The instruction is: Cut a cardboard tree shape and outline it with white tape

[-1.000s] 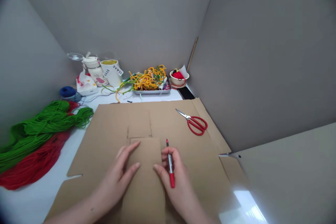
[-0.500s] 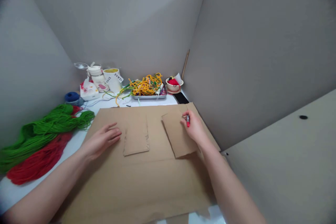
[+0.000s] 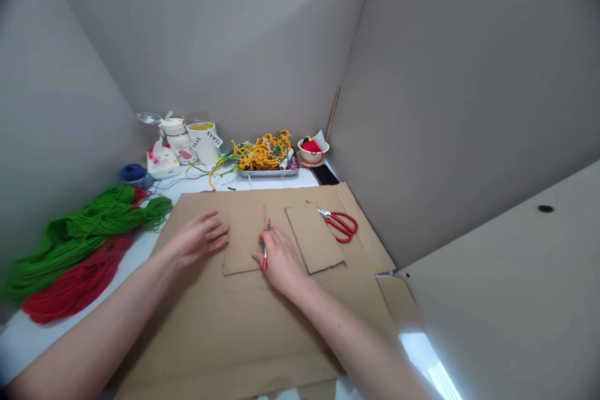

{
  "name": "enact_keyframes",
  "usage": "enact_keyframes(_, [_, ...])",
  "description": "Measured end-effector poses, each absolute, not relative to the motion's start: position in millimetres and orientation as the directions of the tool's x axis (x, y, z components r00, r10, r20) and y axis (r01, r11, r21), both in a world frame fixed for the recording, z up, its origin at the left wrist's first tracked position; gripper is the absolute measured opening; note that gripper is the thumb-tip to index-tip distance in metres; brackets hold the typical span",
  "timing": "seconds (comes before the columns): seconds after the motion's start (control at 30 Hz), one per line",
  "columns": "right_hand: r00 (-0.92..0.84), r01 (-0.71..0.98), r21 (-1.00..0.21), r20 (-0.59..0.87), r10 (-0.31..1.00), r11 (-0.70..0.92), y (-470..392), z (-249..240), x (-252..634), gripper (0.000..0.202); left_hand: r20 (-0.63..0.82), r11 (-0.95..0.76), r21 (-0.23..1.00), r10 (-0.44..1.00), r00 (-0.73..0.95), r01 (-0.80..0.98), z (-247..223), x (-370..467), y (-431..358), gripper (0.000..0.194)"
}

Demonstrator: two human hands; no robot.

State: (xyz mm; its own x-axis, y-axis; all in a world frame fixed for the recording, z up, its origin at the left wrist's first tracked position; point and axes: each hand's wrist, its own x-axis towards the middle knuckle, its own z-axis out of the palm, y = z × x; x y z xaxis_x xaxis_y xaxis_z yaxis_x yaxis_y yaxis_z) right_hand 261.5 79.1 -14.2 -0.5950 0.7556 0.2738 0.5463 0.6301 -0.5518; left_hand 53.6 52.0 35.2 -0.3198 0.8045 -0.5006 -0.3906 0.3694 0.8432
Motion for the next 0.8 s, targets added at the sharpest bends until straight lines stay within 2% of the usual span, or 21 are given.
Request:
enact_keyframes(0.07, [-0.587, 0.525, -0.579, 0.284, 0.758, 0.624, 79.3, -16.1, 262.0, 0.019, -0.498, 0.378, 0.838, 0.824, -0.270, -0.393, 30.9, 57.4, 53.4, 0.056])
enact_keyframes(0.23, [-0.581, 0.479, -0.659, 0.258, 0.772, 0.580, 79.9, -14.0, 266.5, 0.023, -0.446, 0.421, 0.850, 0.895, -0.009, -0.316, 15.2, 69.2, 50.6, 0.034])
enact_keyframes(0.4, [-0.502, 0.454, -0.721, 0.278, 0.819, 0.523, 78.8, -13.6, 272.2, 0.030, -0.332, 0.317, 0.860, 0.943, 0.033, -0.401, 2.7, 63.2, 45.8, 0.035])
enact_keyframes(0.57, [-0.562, 0.487, -0.625, 0.309, 0.767, 0.610, 87.5, -8.0, 287.3, 0.032, -0.236, 0.213, 0.845, 0.972, 0.015, -0.491, -4.1, 52.3, 40.4, 0.034])
enact_keyframes(0.8, [-0.557, 0.621, -0.465, 0.303, 0.773, 0.630, 112.8, 7.3, 312.0, 0.032, -0.240, 0.207, 0.821, 0.971, 0.007, -0.531, -8.0, 50.2, 39.0, 0.036])
